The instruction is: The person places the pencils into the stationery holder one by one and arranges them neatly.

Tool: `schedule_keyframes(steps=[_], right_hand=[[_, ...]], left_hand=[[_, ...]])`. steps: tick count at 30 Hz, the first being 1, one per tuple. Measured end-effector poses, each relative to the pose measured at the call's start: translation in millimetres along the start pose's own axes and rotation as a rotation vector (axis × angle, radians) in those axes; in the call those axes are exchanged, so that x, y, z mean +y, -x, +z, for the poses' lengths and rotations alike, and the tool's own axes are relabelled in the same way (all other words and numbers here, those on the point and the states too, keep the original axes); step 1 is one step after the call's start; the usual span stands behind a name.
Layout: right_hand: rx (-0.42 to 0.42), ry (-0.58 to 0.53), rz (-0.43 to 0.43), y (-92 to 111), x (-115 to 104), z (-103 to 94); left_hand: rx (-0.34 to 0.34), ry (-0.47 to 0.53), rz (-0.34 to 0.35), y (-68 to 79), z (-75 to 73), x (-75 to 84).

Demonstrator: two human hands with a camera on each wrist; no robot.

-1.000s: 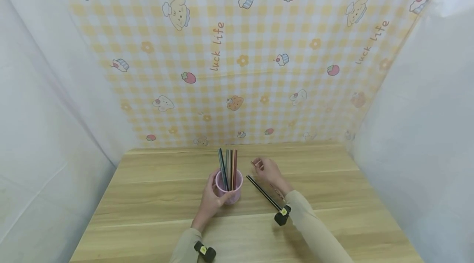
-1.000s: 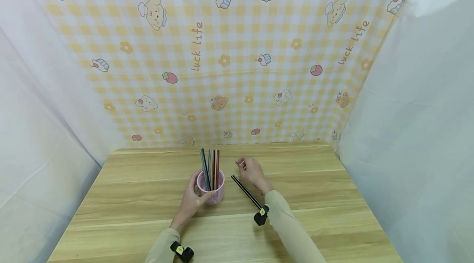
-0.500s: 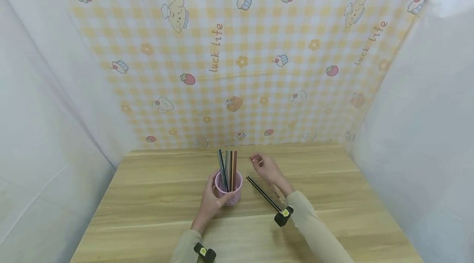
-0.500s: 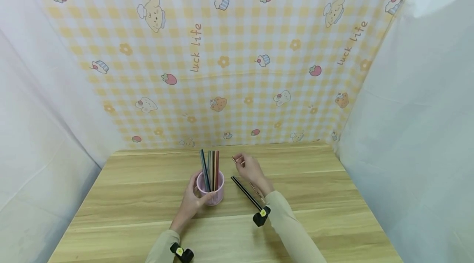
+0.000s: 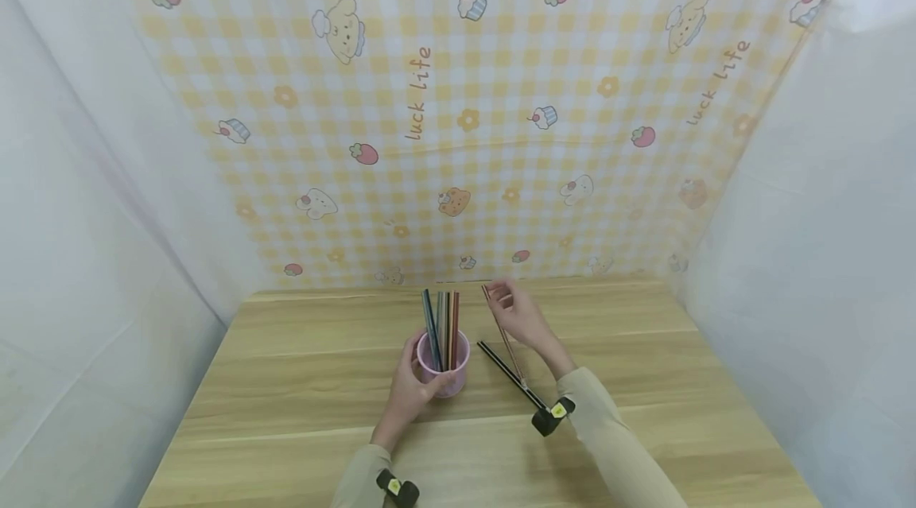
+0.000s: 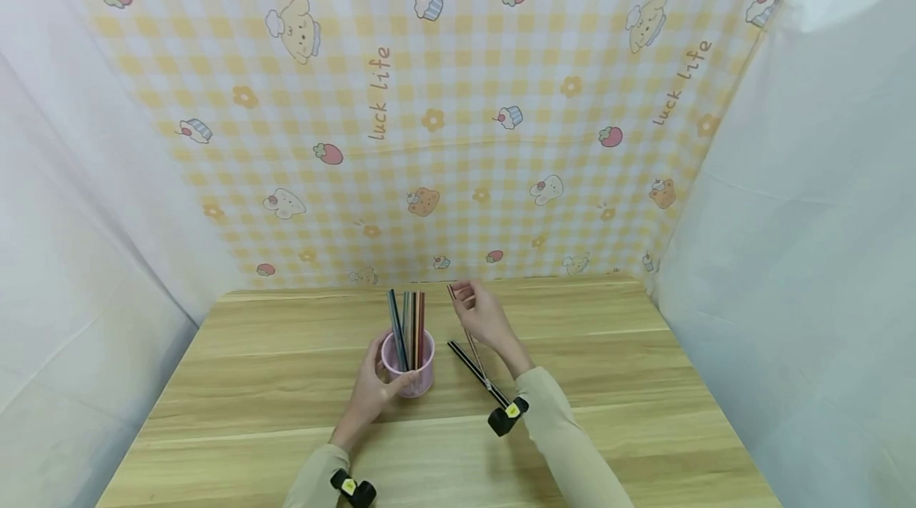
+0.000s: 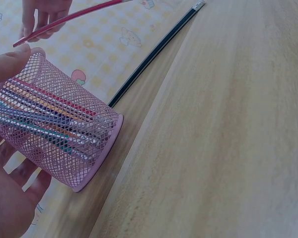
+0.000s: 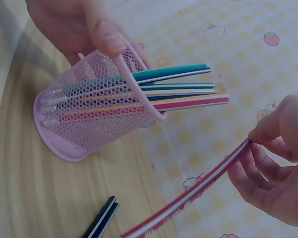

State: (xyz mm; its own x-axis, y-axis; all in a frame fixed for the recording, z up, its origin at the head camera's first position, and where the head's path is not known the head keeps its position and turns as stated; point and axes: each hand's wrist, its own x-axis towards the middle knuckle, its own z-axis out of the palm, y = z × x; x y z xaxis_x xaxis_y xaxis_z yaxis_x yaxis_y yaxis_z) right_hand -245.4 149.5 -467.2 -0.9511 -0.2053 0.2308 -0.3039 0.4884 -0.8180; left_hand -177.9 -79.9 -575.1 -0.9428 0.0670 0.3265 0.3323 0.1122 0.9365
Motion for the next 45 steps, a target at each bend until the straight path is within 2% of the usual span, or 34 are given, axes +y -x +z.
schedule_keyframes(steps=[7, 9, 15, 19, 23, 27, 30, 35, 41, 45], right_hand=[[0.026, -0.037, -0.042, -2, -12, -4.0], [0.03, -0.039, -0.06, -3, -15, -5.1], [0.039, -0.071, -0.12, -7, -22, -7.4], [0.052, -0.074, -0.122, -9, -29, -7.4], [0.057, -0.095, -0.107, -12, -37, -7.6], [0.07, -0.139, -0.121, -16, -49, -8.2], [0.089, -0.179, -0.146, -16, -66, -11.2], [0.144, -0.229, -0.158, -14, -94, -14.1], [0.205, -0.266, -0.167, -16, -96, -2.0], [0.211, -0.237, -0.197, -15, -92, 6.5]], left_hand=[[0.016, -0.016, -0.002, 0.2, 2.4, 1.1], [0.023, -0.018, 0.001, 0.9, 3.6, 5.7], [0.019, -0.007, 0.015, 3.3, 2.2, 32.8], [0.003, 0.0, 0.03, 3.6, -0.3, 37.9], [-0.006, -0.009, 0.008, 2.8, -1.0, 35.2], [0.011, -0.014, -0.01, 0.7, 2.2, 18.5], [0.018, -0.016, -0.025, -0.5, 3.4, 7.0], [0.007, -0.002, -0.035, -0.1, 0.9, 3.6], [0.0, -0.009, -0.037, 0.0, -0.2, 3.7], [0.007, -0.015, -0.051, 0.0, 0.8, 4.2]])
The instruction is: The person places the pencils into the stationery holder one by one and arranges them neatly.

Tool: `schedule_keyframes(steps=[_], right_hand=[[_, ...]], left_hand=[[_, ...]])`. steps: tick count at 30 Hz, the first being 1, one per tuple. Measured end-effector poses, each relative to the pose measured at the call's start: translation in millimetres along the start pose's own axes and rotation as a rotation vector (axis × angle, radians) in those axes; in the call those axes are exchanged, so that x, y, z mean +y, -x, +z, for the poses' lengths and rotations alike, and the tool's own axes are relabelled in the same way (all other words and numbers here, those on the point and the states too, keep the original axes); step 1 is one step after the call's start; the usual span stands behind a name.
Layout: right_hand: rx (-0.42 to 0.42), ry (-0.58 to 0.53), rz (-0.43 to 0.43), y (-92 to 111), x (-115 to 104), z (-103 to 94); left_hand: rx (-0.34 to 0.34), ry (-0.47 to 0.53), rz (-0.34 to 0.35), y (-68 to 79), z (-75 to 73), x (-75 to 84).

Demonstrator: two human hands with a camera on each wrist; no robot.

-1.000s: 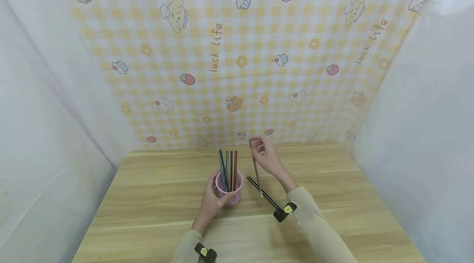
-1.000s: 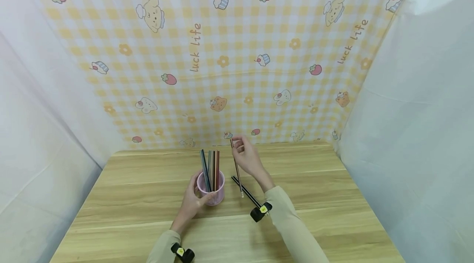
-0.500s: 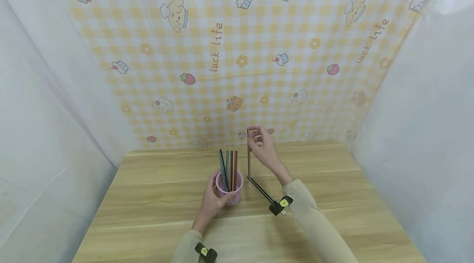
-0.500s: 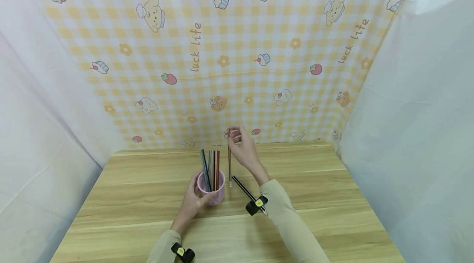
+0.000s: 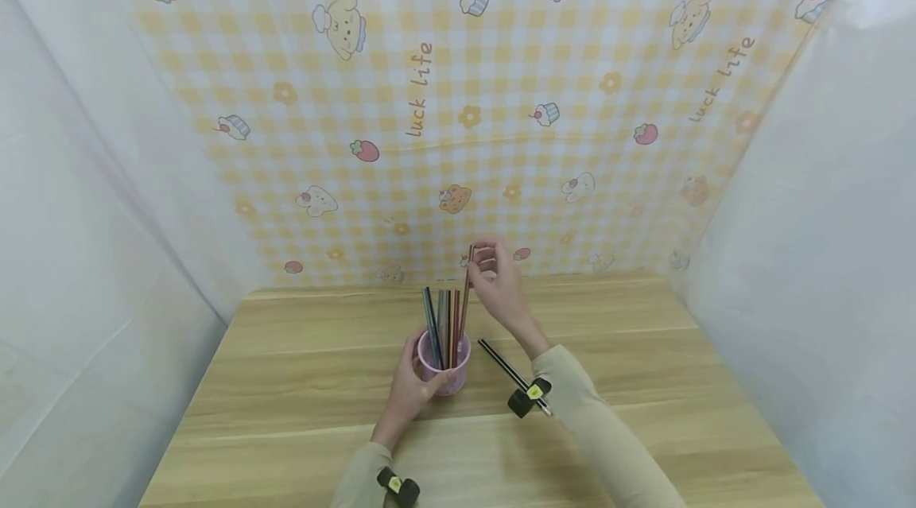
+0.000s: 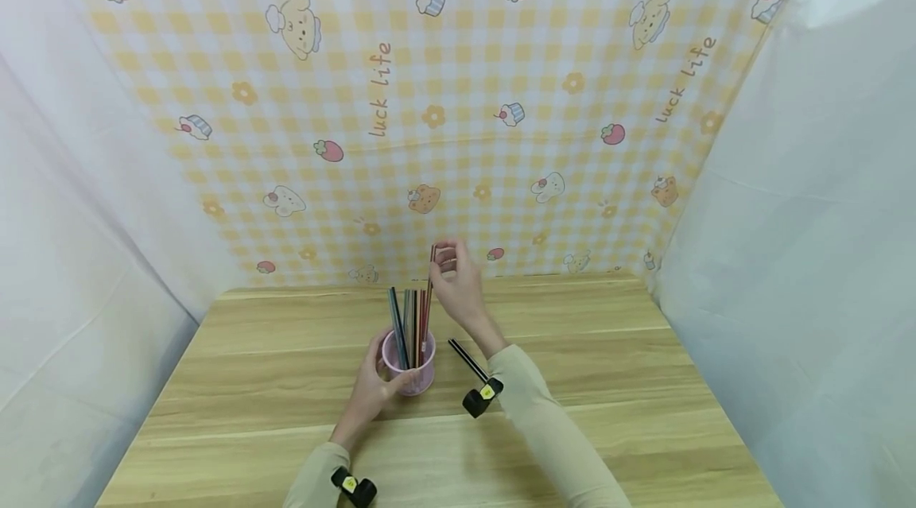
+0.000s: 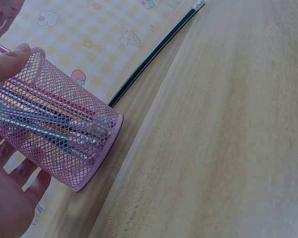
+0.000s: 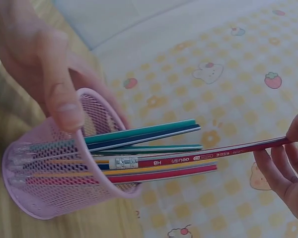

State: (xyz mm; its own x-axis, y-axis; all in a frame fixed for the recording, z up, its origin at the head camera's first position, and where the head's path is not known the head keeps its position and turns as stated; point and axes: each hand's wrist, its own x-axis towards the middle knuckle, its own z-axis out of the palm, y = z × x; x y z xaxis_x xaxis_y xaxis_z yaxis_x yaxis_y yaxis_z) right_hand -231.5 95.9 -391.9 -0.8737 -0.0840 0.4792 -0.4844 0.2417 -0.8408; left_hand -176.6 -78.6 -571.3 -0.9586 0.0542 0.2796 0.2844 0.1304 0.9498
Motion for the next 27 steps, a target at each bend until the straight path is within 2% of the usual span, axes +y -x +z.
schedule_keyframes(steps=[4, 8, 11, 15, 21, 27], right_hand=[[0.0, 0.015, -0.018, 4, 5, 5.1], [-0.04, 0.004, 0.001, 9, 8, 9.3], [-0.066, 0.018, 0.005, 11, 28, 15.4], [-0.09, 0.081, -0.043, 14, 57, 25.0], [-0.129, 0.148, -0.13, 23, 65, 36.1], [-0.129, 0.184, -0.195, 26, 70, 44.7]], left_hand=[[0.013, -0.017, 0.003, 0.2, 1.5, 3.7], [-0.003, -0.03, 0.001, 2.6, -1.6, 27.5], [-0.006, -0.022, 0.008, 1.8, -3.1, 22.7], [0.007, 0.003, 0.03, -1.4, -1.1, -1.0], [-0.004, 0.016, 0.023, -1.1, -1.1, -2.1], [-0.007, -0.029, 0.047, -1.6, -1.1, -5.2]])
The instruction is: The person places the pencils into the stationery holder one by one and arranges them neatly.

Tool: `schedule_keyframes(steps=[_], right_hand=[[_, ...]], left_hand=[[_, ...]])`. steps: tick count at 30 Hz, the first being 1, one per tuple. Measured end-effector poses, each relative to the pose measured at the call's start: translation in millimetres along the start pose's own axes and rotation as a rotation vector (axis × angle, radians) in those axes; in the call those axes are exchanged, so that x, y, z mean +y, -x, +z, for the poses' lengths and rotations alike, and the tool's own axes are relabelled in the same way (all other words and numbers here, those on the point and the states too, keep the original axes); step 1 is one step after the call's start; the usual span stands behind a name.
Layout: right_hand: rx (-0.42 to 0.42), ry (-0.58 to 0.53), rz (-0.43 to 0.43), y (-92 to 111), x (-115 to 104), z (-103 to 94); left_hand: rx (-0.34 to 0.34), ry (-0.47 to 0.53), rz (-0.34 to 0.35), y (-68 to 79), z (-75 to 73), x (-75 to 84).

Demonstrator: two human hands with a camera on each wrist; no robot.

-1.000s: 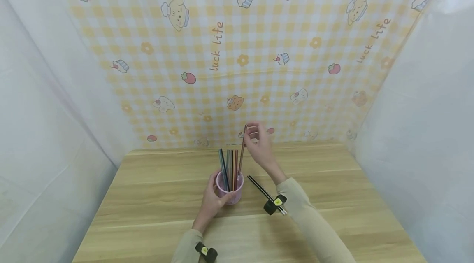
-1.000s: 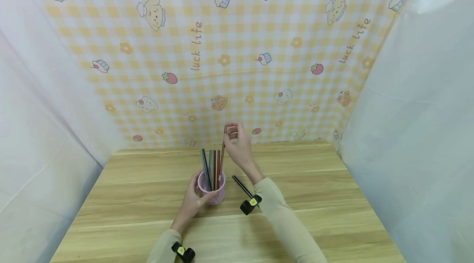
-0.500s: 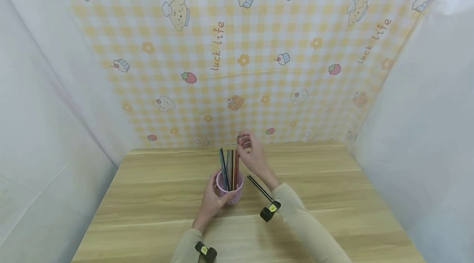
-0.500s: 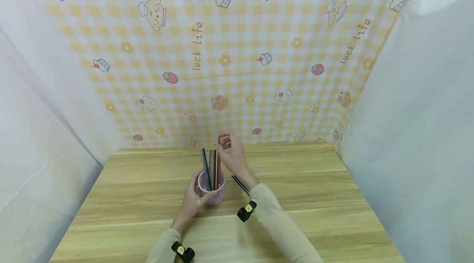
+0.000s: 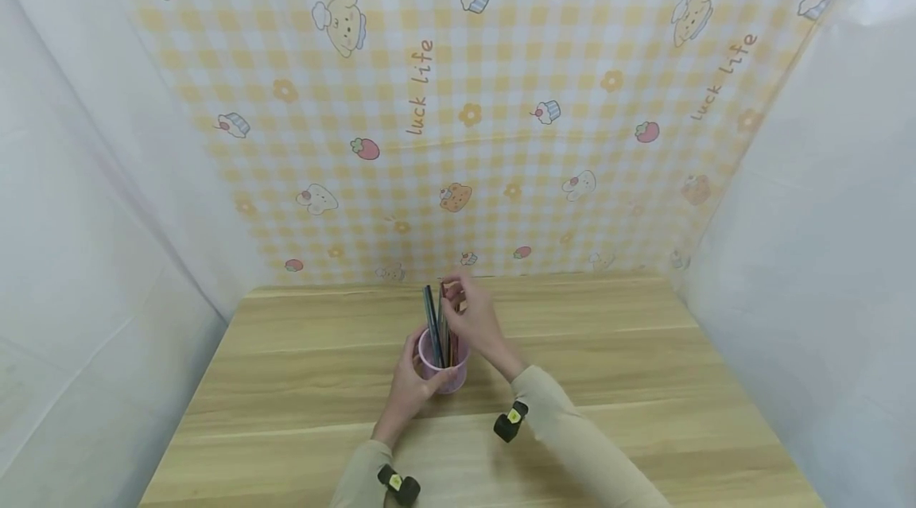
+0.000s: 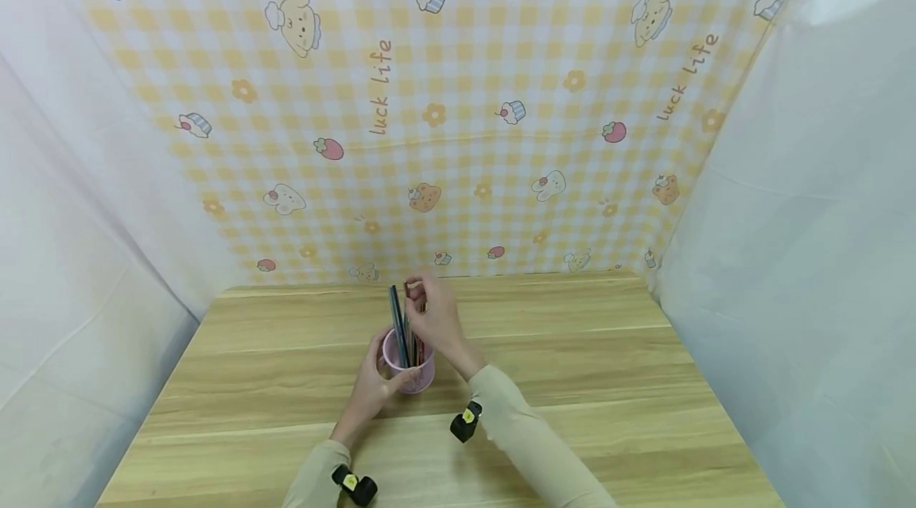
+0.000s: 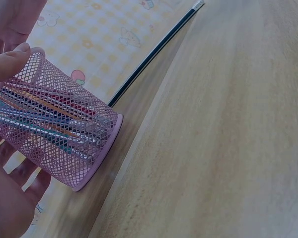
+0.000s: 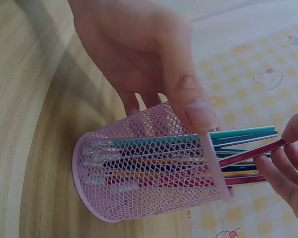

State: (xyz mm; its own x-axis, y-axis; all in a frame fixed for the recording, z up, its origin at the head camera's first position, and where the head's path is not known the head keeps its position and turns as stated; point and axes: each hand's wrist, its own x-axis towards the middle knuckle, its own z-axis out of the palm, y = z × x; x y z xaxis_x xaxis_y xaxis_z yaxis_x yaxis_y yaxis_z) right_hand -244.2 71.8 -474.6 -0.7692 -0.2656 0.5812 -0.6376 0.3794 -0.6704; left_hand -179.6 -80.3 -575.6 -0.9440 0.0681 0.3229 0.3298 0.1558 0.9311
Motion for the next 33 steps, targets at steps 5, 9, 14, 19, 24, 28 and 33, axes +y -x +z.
schedule_keyframes(steps=[5, 9, 14, 19, 24, 28, 33], right_hand=[[-0.001, 0.027, 0.018, 2, 0, 1.5], [0.008, 0.044, 0.039, 6, 1, 0.1], [0.025, 0.041, 0.078, 11, 6, -4.1], [0.049, 0.022, 0.095, 14, 11, -11.6], [0.054, 0.031, 0.128, 18, 20, -20.7], [0.052, 0.058, 0.173, 22, 29, -27.5], [0.049, 0.067, 0.235, 30, 42, -34.5]], left_hand=[[-0.013, -0.014, 0.009, -1.0, 0.5, 0.3], [-0.021, -0.003, 0.001, -1.4, 0.7, 1.9], [-0.001, 0.007, 0.003, -0.6, 2.7, 3.8], [0.026, 0.014, 0.014, 1.2, 3.3, 19.8], [0.017, 0.006, 0.014, 2.9, -1.9, 41.6], [0.011, 0.002, -0.009, 4.0, -2.8, 46.4], [-0.001, 0.011, -0.025, 4.1, -2.2, 45.9]])
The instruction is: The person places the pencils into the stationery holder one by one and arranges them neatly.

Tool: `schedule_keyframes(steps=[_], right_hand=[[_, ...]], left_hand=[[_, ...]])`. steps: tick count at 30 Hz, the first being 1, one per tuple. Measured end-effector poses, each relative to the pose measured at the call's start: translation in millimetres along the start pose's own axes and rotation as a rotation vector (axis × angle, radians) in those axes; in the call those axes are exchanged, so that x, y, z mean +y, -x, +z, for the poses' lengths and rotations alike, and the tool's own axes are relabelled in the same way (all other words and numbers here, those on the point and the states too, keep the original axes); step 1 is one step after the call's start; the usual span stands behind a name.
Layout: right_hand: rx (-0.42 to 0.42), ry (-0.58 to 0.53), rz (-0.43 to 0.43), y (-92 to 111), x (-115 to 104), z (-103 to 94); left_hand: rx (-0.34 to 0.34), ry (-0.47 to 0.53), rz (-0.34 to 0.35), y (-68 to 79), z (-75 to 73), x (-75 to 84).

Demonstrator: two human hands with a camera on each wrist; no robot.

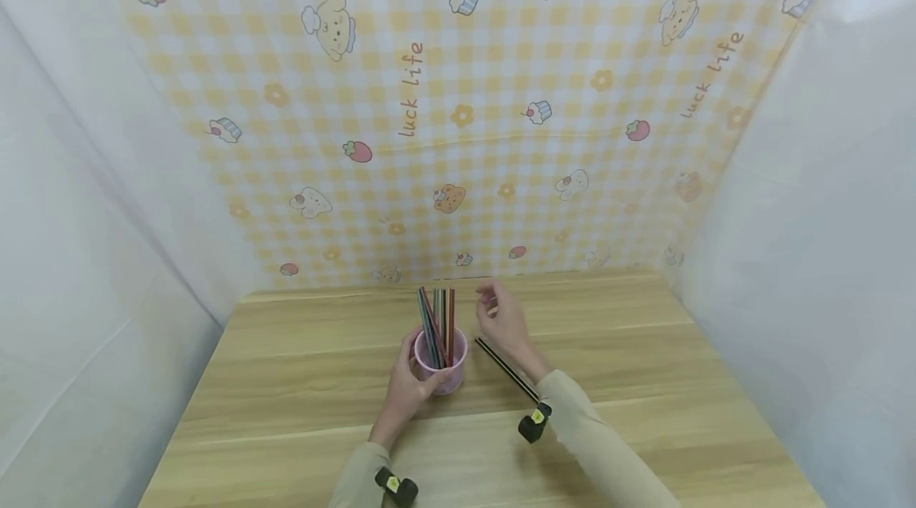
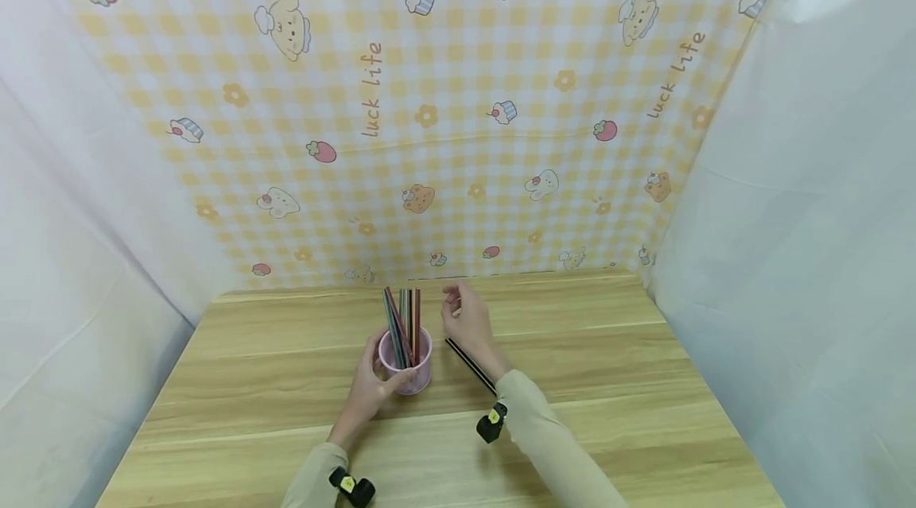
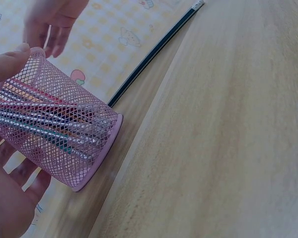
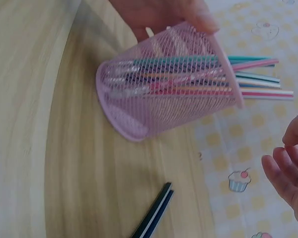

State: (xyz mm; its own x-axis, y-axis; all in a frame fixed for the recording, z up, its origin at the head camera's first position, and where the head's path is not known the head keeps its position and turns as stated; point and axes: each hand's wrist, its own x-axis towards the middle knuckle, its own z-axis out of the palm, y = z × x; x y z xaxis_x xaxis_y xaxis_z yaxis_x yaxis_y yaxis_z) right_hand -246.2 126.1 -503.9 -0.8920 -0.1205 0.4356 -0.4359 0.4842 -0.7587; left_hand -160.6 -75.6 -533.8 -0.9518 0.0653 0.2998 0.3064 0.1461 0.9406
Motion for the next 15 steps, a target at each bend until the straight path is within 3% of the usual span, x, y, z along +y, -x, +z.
schedule_keyframes(steps=[11, 15], right_hand=[[-0.072, 0.046, 0.064, 11, 22, -4.8], [-0.127, 0.075, 0.118, 16, 29, -4.6]], left_hand=[[-0.002, -0.003, -0.008, -1.0, 0.3, -3.8], [0.007, 0.02, -0.004, -3.0, 2.9, -25.5]])
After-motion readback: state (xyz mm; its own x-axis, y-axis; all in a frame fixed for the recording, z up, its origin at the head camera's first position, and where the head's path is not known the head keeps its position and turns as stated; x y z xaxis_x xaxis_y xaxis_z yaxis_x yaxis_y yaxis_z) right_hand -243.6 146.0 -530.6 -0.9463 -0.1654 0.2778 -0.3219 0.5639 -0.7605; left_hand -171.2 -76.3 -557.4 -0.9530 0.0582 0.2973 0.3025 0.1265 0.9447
